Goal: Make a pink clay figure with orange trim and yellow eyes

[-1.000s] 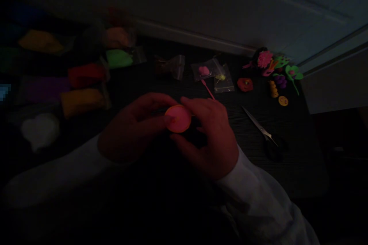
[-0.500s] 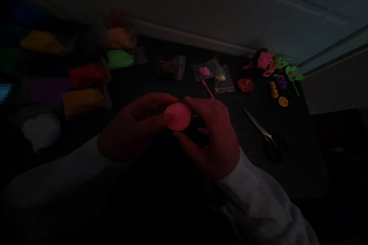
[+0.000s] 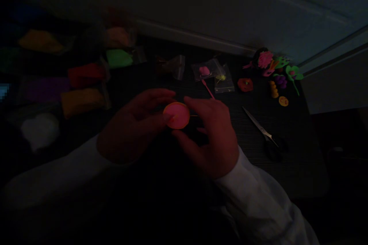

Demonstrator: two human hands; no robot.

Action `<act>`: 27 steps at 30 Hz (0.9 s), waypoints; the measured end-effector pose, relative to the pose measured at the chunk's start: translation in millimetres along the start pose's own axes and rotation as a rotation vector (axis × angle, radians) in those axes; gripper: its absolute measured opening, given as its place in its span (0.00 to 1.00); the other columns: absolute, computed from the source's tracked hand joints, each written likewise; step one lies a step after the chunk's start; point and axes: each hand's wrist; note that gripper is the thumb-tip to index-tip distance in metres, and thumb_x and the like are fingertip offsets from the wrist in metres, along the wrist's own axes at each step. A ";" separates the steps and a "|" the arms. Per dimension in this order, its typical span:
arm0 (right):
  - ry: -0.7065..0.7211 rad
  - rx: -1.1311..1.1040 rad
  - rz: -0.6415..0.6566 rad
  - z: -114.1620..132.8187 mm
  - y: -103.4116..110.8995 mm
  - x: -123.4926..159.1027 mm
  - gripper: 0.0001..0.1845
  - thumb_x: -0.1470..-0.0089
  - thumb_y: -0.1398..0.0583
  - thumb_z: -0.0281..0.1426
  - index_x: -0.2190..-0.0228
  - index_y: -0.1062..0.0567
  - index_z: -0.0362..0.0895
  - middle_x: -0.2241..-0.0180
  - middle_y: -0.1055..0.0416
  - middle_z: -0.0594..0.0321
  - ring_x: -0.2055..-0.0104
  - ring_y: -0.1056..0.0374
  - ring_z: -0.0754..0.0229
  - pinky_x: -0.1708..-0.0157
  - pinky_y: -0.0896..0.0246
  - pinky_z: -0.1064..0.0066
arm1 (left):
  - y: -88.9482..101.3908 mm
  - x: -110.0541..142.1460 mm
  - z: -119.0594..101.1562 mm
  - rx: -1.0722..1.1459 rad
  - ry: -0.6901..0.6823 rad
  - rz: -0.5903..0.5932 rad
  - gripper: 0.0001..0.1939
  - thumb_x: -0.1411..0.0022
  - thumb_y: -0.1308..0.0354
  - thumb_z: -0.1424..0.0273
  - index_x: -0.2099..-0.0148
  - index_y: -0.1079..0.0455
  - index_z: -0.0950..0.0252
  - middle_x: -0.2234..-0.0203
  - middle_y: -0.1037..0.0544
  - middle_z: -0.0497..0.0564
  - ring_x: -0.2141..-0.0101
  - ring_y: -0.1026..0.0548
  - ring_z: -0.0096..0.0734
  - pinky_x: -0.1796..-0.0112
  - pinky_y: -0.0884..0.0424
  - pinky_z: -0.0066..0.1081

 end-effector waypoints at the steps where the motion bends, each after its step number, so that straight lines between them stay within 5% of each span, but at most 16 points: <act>1: 0.002 0.004 0.002 0.2 -0.4 -0.1 0.31 0.59 0.38 0.31 0.52 0.41 0.48 0.58 0.35 0.59 0.55 0.39 0.52 0.56 0.41 0.56 | 0.2 -0.1 0.2 -0.001 0.002 0.006 0.18 0.54 0.41 0.76 0.58 0.34 0.60 0.62 0.29 0.47 0.66 0.29 0.26 0.66 0.32 0.25; 27: 0.093 0.044 0.056 1.9 -1.2 0.5 0.29 0.57 0.40 0.30 0.52 0.42 0.47 0.56 0.34 0.60 0.53 0.40 0.54 0.49 0.48 0.56 | 4.1 -4.0 1.5 -0.014 0.068 0.013 0.11 0.55 0.40 0.72 0.65 0.32 0.63 0.70 0.27 0.45 0.68 0.29 0.26 0.64 0.35 0.28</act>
Point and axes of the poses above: each hand's wrist, its own x-axis away from the middle knuckle, its own y-axis out of the back of the hand, z = x × y
